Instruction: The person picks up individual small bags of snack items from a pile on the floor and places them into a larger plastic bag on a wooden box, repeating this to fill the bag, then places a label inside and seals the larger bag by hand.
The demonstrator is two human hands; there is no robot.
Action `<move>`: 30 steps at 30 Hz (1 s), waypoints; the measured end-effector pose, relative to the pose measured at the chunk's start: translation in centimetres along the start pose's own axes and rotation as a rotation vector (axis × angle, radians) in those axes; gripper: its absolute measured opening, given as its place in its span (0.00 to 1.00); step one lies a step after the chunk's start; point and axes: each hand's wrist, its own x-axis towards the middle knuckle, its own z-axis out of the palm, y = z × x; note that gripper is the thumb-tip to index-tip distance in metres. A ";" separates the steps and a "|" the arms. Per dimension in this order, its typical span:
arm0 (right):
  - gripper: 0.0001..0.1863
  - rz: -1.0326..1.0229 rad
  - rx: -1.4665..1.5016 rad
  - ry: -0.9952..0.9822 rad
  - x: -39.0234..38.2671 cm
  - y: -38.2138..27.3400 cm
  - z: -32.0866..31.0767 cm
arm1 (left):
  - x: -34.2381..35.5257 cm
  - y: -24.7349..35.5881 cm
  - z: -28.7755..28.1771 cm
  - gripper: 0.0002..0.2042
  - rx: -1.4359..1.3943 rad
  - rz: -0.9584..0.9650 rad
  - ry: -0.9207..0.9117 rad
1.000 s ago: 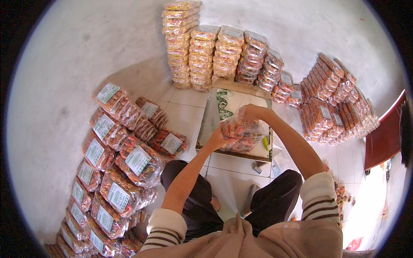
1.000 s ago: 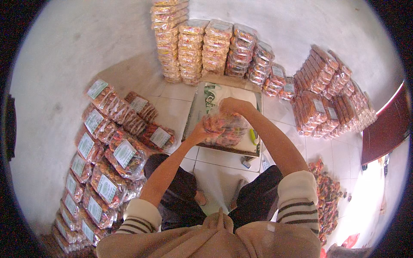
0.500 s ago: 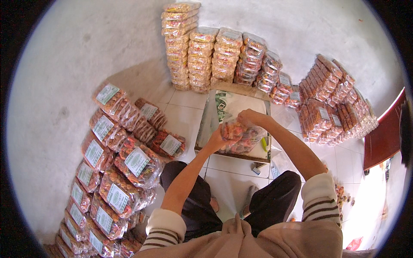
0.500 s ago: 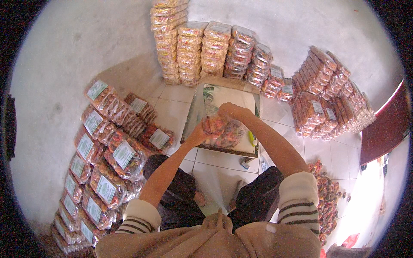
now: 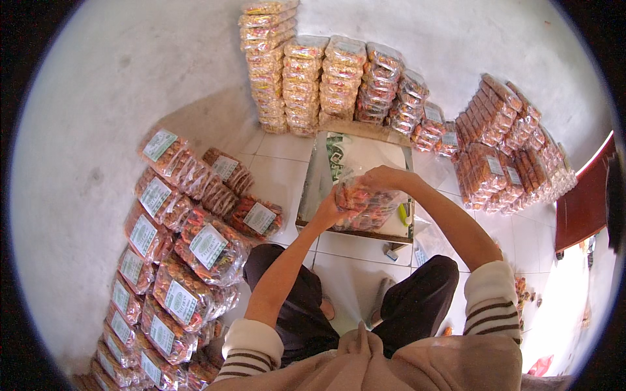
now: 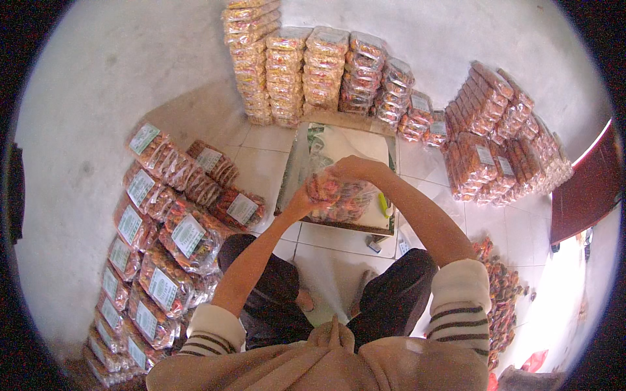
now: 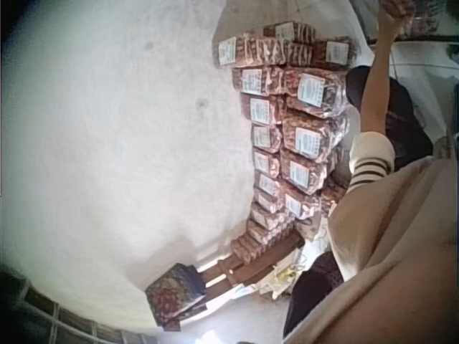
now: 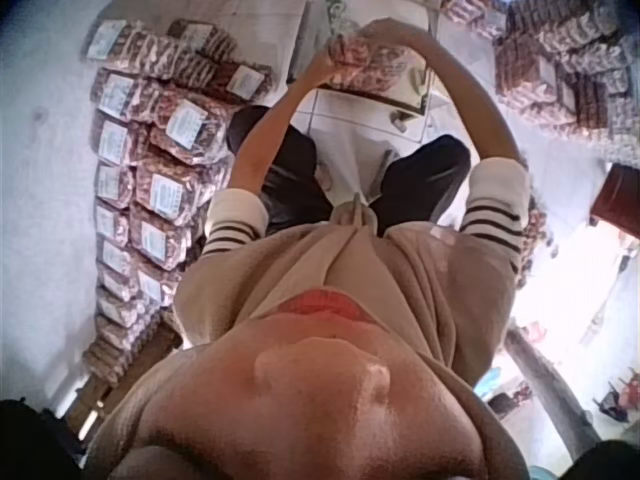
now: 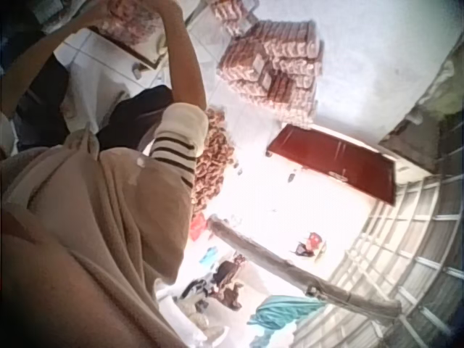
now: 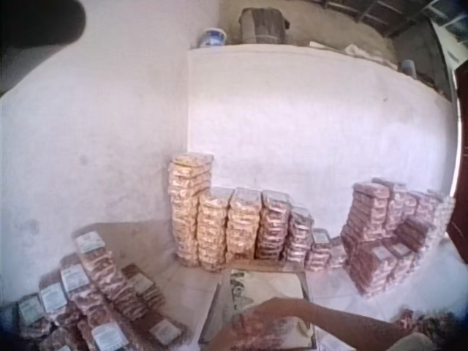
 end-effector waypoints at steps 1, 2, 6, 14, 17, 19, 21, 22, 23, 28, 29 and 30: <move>0.16 -0.019 -0.012 0.021 -0.6 0.2 -0.3 | 0.0 0.2 0.1 0.39 -0.010 0.019 0.005; 0.16 -0.032 -0.028 0.041 -1.6 0.4 -0.8 | 0.2 0.6 0.4 0.40 -0.056 -0.005 -0.014; 0.12 -0.059 0.144 0.253 -3.8 -0.6 -1.9 | 0.1 -0.5 -0.1 0.41 -0.082 -0.098 -0.034; 0.11 -0.130 0.065 0.309 -3.6 -1.7 -1.5 | 0.4 -3.1 0.1 0.33 -0.219 -0.086 -0.062; 0.09 0.001 0.049 0.219 -3.3 -1.7 -1.2 | 0.4 -2.6 0.9 0.30 -0.273 -0.095 -0.082; 0.08 -0.016 -0.008 0.220 -3.3 -2.5 -2.4 | 0.4 -2.9 -0.1 0.28 -0.394 -0.086 -0.094; 0.09 0.028 -0.053 0.242 -4.7 -0.8 -1.4 | 1.0 -1.3 2.0 0.27 -0.146 -0.039 -0.060; 0.10 0.060 -0.067 0.274 -5.5 0.5 0.2 | 1.4 -0.3 3.7 0.27 -0.037 -0.011 -0.049; 0.11 0.032 -0.072 0.337 -4.7 0.0 0.5 | 1.3 -1.7 2.5 0.27 -0.139 -0.040 -0.091; 0.12 0.086 -0.157 0.359 -4.2 -2.5 -0.6 | 1.4 -4.2 1.0 0.26 -0.405 -0.059 -0.148; 0.13 0.095 -0.187 0.355 -5.0 -2.8 -1.7 | 1.7 -3.9 1.0 0.29 -0.467 -0.098 -0.175; 0.15 0.079 -0.094 0.532 -5.9 -3.1 -2.8 | 1.8 -3.7 0.8 0.33 -0.525 -0.140 -0.194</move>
